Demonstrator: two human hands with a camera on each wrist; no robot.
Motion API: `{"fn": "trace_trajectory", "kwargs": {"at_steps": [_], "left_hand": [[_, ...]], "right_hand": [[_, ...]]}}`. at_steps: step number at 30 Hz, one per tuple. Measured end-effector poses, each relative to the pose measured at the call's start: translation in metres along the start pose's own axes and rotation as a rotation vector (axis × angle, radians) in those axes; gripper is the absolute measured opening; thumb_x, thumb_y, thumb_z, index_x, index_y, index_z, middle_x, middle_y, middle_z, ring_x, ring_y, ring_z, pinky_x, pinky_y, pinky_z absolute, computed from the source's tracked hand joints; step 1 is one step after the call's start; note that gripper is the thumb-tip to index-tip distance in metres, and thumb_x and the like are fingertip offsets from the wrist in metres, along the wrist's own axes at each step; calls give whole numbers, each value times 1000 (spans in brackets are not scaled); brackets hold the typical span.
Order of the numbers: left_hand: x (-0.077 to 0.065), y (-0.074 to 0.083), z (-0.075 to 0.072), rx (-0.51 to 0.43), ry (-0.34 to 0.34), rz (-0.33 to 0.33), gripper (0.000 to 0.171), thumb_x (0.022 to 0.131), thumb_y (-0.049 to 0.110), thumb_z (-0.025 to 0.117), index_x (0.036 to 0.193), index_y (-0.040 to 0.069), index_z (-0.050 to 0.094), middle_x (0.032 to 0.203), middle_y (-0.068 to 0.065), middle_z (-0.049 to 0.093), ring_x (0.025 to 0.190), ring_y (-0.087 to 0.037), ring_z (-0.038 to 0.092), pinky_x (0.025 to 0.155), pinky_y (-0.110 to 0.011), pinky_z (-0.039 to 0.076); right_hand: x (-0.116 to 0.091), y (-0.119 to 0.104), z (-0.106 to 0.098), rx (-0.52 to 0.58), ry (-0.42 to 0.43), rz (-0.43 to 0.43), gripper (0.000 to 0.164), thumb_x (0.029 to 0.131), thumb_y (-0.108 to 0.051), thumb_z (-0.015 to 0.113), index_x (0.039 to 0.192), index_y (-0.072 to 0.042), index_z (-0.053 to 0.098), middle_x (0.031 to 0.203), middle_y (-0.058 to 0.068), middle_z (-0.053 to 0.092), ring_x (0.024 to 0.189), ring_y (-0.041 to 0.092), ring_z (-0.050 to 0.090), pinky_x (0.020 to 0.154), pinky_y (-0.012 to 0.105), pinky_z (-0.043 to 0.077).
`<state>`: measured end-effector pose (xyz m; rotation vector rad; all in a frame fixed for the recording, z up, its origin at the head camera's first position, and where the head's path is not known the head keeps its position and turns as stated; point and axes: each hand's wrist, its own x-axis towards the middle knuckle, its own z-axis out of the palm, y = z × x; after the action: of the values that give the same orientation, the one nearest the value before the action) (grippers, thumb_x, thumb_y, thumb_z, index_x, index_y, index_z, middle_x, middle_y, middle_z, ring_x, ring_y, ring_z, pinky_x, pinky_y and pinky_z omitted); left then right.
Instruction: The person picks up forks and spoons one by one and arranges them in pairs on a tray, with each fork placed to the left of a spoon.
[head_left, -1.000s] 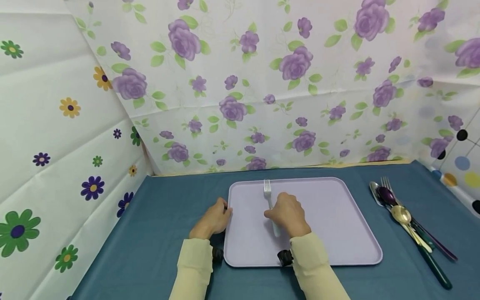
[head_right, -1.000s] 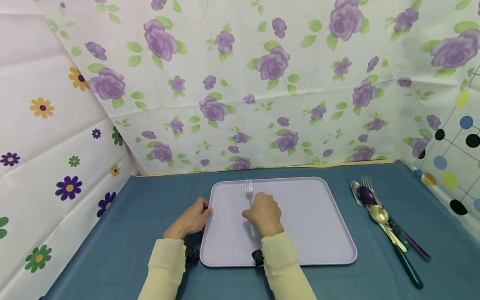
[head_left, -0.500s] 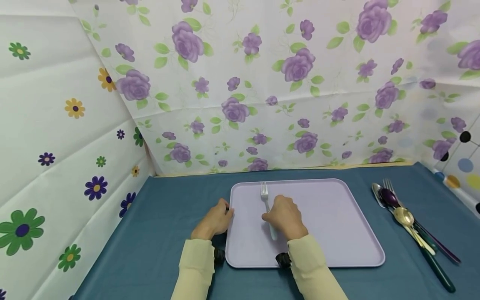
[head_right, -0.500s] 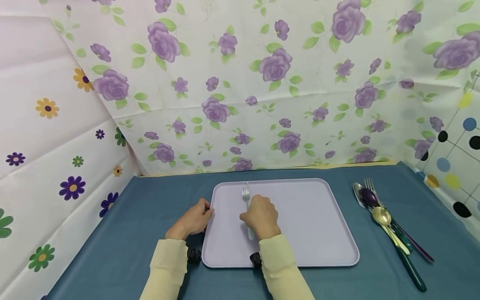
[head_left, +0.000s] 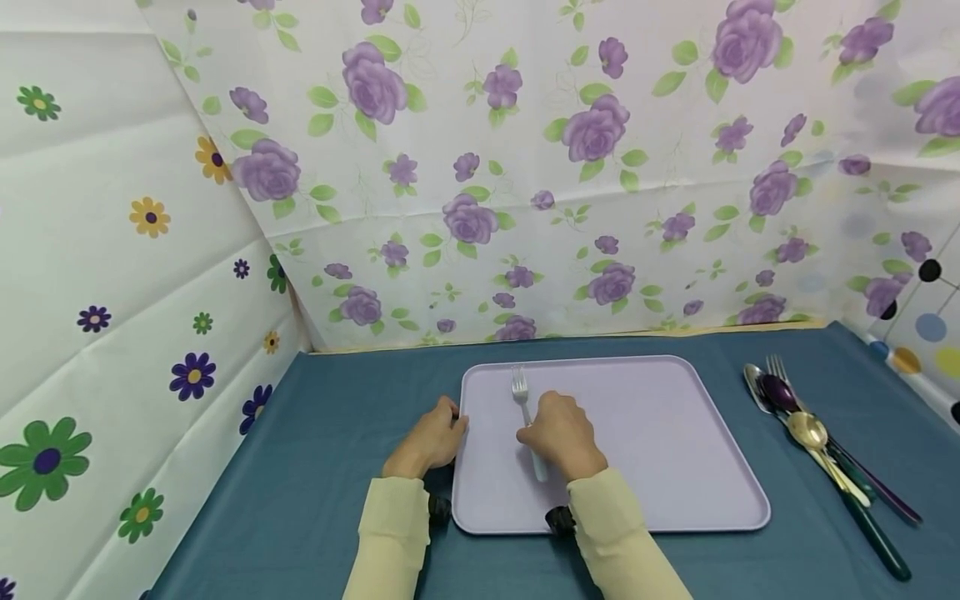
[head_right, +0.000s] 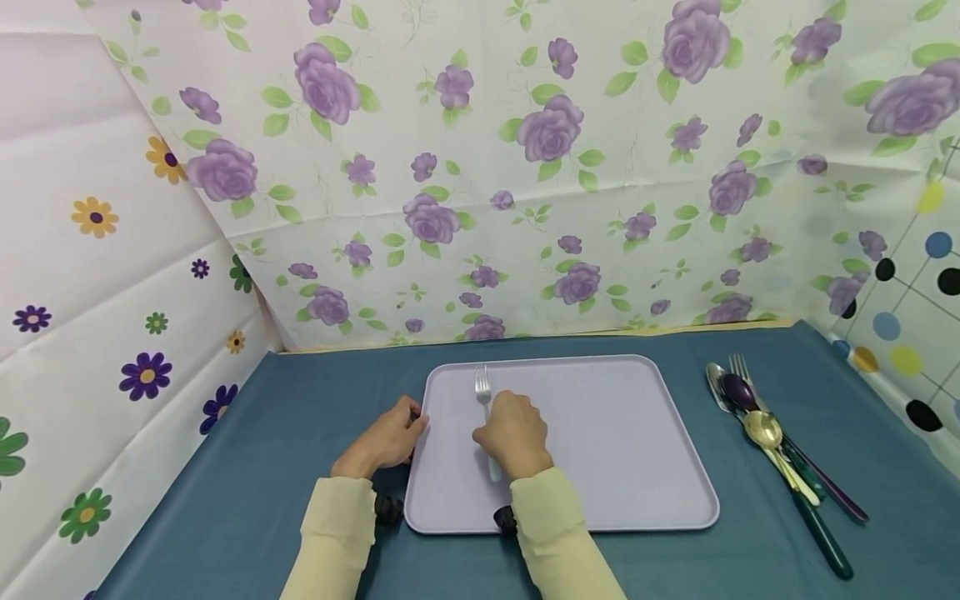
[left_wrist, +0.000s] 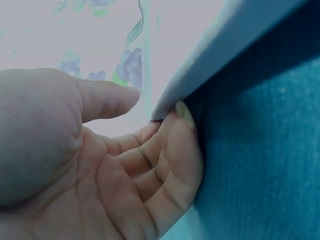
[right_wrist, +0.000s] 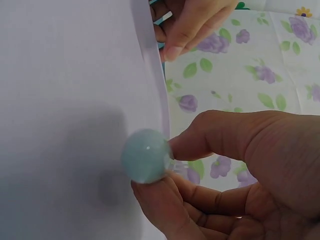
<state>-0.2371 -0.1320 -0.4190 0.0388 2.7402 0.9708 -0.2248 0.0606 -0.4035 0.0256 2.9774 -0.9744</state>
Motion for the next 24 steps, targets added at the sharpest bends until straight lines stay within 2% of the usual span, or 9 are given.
{"fn": "trace_trajectory", "kwargs": {"at_steps": [8, 19, 24], "left_hand": [[0, -1, 1, 1, -9, -11, 34, 104, 27, 42, 127, 2, 42, 91, -11, 59, 73, -19, 57, 68, -39, 47], [3, 0, 1, 47, 17, 8, 31, 104, 27, 43, 124, 3, 44, 93, -11, 61, 78, -19, 57, 74, -42, 49], [1, 1, 0, 21, 12, -9, 31, 104, 26, 43, 125, 3, 44, 90, -10, 59, 75, -19, 57, 71, -40, 48]], "right_hand": [[-2, -3, 4, 2, -17, -19, 21, 71, -15, 76, 68, -4, 59, 59, 7, 57, 49, 18, 53, 43, 32, 45], [-3, -7, 8, -6, -35, -37, 19, 74, -12, 75, 69, -3, 60, 58, 7, 57, 47, 17, 53, 42, 31, 46], [-3, -8, 12, -1, -43, -38, 19, 74, -12, 76, 71, -1, 60, 59, 7, 57, 48, 17, 54, 43, 31, 48]]}}
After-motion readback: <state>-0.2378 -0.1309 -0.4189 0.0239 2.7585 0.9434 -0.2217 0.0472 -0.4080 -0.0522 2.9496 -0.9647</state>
